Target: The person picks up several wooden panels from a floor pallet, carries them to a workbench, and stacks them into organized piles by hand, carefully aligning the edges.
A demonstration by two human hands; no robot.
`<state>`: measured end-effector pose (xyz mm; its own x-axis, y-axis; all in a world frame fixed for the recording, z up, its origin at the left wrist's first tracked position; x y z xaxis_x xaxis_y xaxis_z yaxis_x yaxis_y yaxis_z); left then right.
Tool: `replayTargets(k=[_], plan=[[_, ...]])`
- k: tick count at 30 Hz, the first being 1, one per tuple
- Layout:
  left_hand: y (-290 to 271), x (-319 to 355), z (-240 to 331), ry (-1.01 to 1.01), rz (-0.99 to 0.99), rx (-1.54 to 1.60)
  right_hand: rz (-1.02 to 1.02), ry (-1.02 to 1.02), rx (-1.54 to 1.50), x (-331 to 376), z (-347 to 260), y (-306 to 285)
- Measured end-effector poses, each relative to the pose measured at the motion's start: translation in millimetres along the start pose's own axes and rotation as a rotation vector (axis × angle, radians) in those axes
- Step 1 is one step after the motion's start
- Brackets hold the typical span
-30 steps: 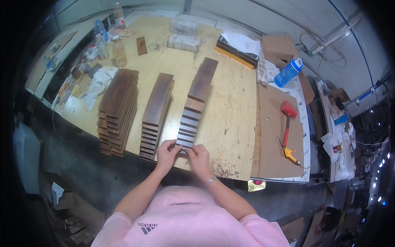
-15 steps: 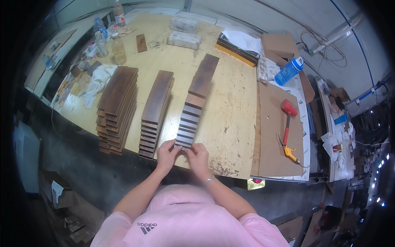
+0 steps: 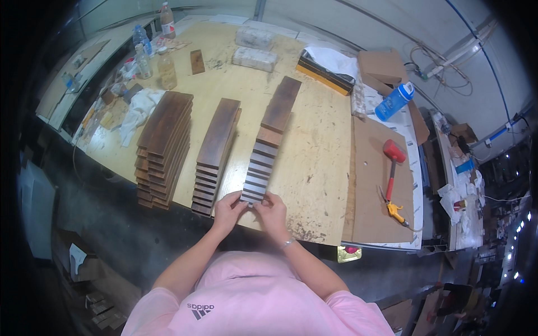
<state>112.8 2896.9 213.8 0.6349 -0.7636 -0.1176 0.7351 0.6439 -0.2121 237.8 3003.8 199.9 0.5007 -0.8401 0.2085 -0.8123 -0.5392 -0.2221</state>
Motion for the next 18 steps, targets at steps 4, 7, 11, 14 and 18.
replayTargets(k=[4,7,11,14,18], plan=[[3,4,-17,0.041,-0.028,0.087,-0.106,0.053,-0.193,0,8,5],[2,2,-15,-0.024,-0.034,0.061,-0.136,0.080,-0.126,-3,9,4],[0,-1,-7,-0.018,-0.014,-0.016,-0.087,0.048,0.101,-3,-2,-1],[1,-2,-5,0.000,0.020,-0.031,-0.036,-0.021,0.180,-4,-5,-2],[2,-6,-1,0.028,0.012,-0.082,-0.025,-0.009,0.203,-9,-1,-1]])
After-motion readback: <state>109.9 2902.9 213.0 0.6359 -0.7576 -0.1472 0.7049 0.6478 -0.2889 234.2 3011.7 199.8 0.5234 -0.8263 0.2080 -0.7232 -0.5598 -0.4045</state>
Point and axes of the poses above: each hand's wrist, its own x-axis away from the middle knuckle, its own y-axis out of the palm, z = x × y, the point moved 4 cm from there along -x, towards the middle knuckle, and after that the axes turned 9 degrees about y, right-handed, at the moved point
